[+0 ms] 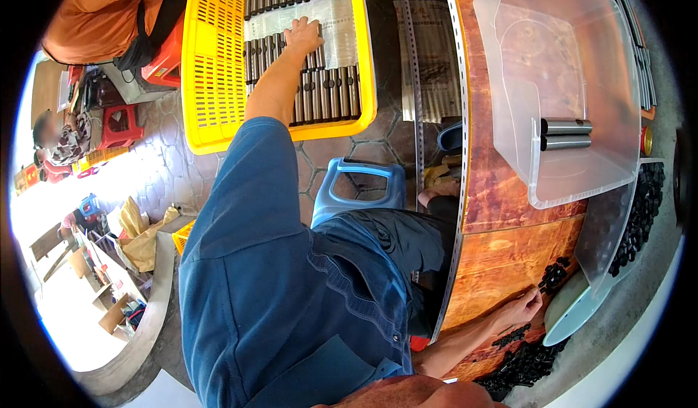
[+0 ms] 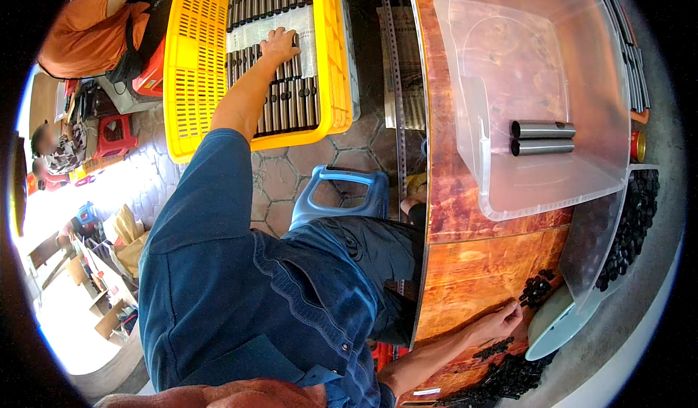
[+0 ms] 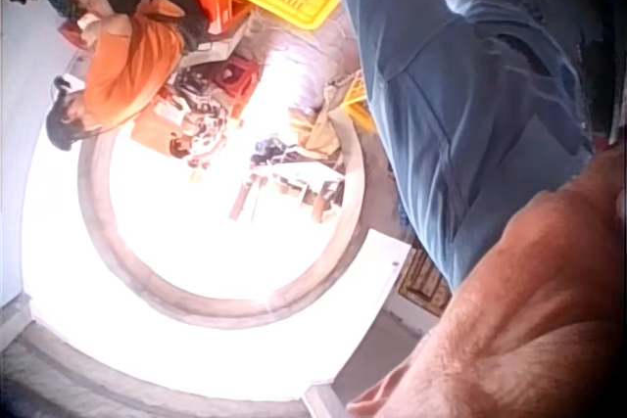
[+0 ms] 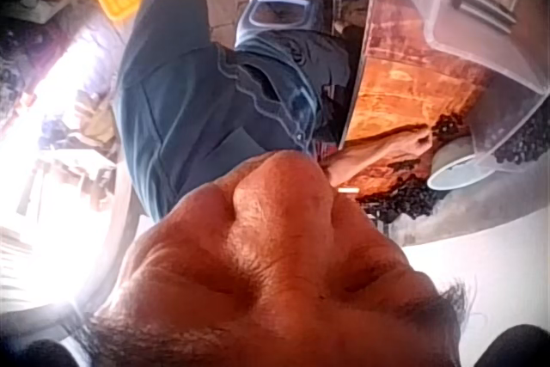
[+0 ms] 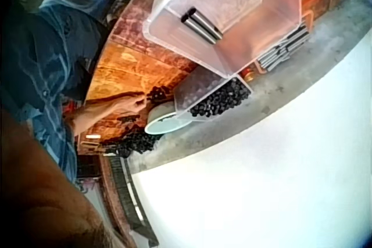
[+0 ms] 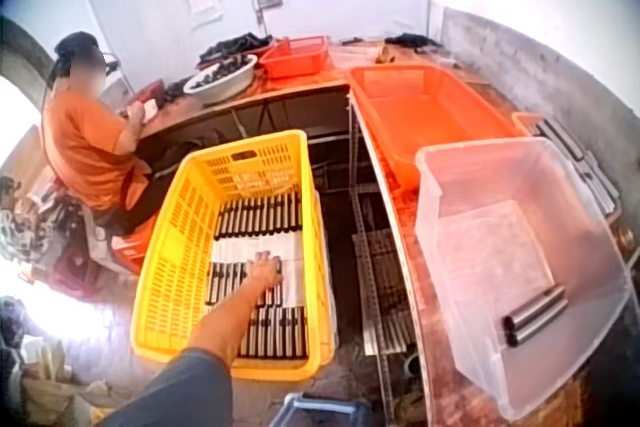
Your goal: The person assembles small black plastic components onto cylindrical metal rods. They pick up a rod, attach a plastic piece, then add several small black rings, and place the finished assembly into a yellow crate. The process repeats with additional rods and components.
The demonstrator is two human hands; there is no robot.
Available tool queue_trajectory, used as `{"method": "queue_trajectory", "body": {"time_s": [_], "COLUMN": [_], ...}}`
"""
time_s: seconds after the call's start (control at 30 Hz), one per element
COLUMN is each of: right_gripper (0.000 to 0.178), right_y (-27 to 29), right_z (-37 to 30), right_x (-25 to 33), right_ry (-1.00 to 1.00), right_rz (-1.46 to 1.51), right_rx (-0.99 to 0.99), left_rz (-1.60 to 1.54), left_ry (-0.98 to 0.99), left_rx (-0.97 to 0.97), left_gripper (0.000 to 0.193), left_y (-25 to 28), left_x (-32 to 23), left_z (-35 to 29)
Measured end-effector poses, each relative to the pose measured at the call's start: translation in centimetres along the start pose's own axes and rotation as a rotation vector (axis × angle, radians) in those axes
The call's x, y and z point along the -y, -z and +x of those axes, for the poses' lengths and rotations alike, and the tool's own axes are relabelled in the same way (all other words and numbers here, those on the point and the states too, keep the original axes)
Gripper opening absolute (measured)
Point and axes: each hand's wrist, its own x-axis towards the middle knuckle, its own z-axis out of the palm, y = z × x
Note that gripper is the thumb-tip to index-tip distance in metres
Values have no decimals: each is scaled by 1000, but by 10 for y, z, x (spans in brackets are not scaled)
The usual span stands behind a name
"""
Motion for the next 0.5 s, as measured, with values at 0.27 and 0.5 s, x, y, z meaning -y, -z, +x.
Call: {"method": "queue_trajectory", "body": {"time_s": [0.27, 0.5], "right_gripper": [31, 31], "right_y": [-4, -9], "right_z": [4, 3], "right_x": [-10, -21], "right_ry": [81, 123], "right_rz": [103, 139], "right_rx": [-32, -55], "left_rz": [-49, -217], "left_ry": [-45, 12], "left_rx": [-54, -220], "left_gripper": [72, 54], "left_y": [-5, 5], "left_x": [10, 37], "left_z": [-9, -17]}}
